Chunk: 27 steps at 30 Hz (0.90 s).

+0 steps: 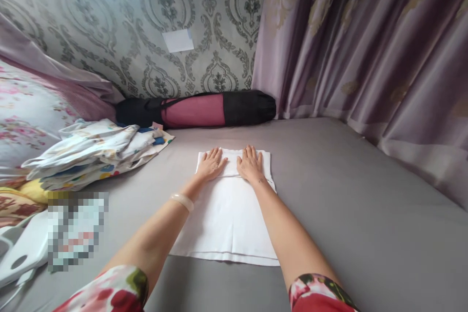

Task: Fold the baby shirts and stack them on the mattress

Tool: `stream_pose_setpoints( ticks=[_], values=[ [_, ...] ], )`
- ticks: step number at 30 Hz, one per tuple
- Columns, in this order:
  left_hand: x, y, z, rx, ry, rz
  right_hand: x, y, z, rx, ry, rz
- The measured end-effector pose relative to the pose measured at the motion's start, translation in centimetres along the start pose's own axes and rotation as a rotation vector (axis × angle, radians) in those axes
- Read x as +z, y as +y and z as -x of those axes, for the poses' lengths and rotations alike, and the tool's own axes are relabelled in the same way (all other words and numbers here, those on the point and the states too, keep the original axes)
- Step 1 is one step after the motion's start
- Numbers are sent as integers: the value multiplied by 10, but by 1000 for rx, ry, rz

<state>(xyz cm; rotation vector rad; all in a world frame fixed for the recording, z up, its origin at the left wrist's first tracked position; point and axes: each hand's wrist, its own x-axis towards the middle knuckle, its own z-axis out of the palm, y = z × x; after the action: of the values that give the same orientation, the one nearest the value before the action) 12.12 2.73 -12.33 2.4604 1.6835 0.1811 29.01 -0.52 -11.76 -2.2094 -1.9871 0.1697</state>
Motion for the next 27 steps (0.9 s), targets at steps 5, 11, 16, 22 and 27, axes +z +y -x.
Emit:
stream_pose_setpoints(
  ticks=[5,11,16,22,27],
  values=[
    [2,-2,-1,1,13,-18,4,1,-3,1,7,8],
    [4,0,4,51,167,-25,9,3,-1,-20,91,-15],
    [-3,6,17,136,307,-75,0,5,3,-41,94,-70],
    [-12,-10,64,334,186,-106,-20,21,47,-296,40,-54],
    [-11,-30,110,500,105,-62,-29,38,109,-513,-128,-39]
  ],
)
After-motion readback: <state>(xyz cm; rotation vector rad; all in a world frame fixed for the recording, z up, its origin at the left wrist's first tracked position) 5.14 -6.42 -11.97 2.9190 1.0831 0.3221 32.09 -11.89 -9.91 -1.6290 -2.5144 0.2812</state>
